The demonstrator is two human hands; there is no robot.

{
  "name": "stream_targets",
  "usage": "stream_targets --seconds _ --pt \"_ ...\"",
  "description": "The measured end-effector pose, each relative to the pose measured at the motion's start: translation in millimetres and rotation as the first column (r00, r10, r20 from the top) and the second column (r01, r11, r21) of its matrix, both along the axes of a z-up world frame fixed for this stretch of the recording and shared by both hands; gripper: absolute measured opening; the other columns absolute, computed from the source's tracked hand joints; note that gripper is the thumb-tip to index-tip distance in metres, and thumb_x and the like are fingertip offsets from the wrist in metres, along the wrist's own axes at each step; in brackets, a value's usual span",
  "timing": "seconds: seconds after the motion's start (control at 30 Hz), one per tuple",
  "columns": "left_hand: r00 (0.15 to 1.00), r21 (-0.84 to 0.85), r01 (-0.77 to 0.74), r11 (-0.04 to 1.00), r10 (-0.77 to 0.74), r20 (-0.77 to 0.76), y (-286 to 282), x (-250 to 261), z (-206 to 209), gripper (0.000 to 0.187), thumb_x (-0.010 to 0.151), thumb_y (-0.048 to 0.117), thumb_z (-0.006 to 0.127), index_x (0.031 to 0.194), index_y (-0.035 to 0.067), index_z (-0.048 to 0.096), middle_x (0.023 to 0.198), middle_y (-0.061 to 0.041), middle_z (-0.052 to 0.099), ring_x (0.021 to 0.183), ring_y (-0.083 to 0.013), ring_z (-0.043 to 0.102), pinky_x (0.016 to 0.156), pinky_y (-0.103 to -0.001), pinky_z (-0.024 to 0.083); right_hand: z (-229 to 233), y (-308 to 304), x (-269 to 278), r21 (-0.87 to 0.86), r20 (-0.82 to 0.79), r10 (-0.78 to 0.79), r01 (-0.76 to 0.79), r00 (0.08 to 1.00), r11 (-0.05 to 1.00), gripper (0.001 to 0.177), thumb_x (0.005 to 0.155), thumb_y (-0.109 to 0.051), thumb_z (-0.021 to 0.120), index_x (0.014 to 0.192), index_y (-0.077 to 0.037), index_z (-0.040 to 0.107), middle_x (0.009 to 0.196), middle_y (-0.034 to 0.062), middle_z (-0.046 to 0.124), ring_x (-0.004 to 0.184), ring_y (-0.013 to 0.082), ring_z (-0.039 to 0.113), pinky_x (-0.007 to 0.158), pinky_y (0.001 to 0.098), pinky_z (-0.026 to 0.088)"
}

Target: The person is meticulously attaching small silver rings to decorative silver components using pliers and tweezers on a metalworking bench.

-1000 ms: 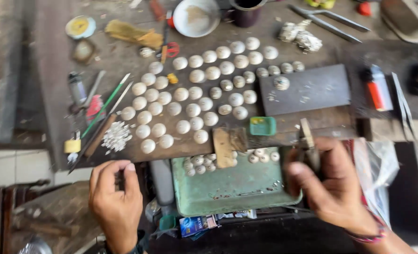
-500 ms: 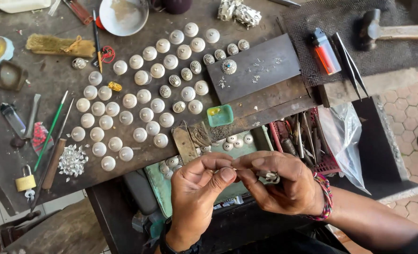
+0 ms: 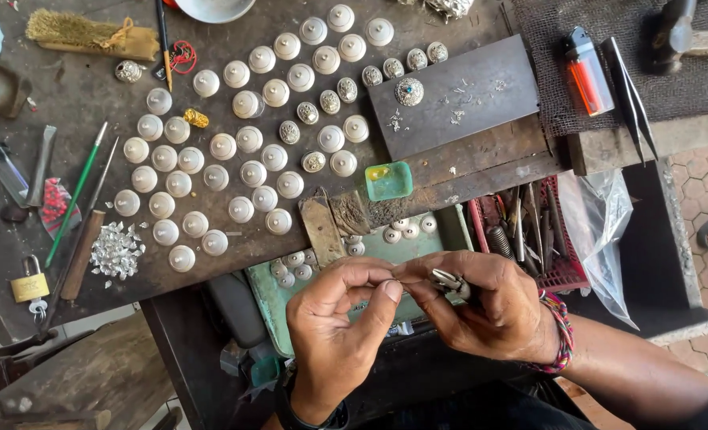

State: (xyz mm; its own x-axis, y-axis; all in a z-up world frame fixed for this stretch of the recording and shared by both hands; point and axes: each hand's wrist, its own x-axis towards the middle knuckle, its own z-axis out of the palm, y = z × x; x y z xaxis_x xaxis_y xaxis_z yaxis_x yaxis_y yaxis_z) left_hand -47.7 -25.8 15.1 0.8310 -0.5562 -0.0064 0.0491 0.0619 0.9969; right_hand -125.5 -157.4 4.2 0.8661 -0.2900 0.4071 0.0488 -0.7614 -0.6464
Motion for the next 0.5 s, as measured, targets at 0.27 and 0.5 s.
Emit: stream_targets --seconds 0.27,0.5 --pt "0.992 0.003 -0.125 0.992 0.125 -0.022 5.0 4.6 8.0 0.013 0.084 0.014 0.051 0.08 0.003 0.057 0.082 -0.008 0.062 0.075 -0.0169 0.061 0.07 -0.029 0.055 3.3 -9.9 4.8 0.177 -0.171 0.065 -0.034 0.983 0.984 0.027 0.079 -0.024 0.056 0.093 -0.008 0.039 0.082 -0.0051 0.068 0.06 0.0083 0.063 0.051 0.0211 0.045" --pt "0.955 -0.25 -0.224 0.942 0.16 -0.252 13.9 11.6 -0.2 0.006 0.079 0.012 0.056 0.077 0.007 0.056 0.084 -0.009 0.06 0.082 -0.0211 0.059 0.078 -0.035 0.046 8.1 -2.8 13.3 0.587 -0.008 0.433 -0.346 0.901 0.732 0.023 0.09 -0.027 0.04 0.079 -0.008 0.046 0.074 0.0025 0.053 0.066 0.0128 0.049 0.059 0.0233 0.041"
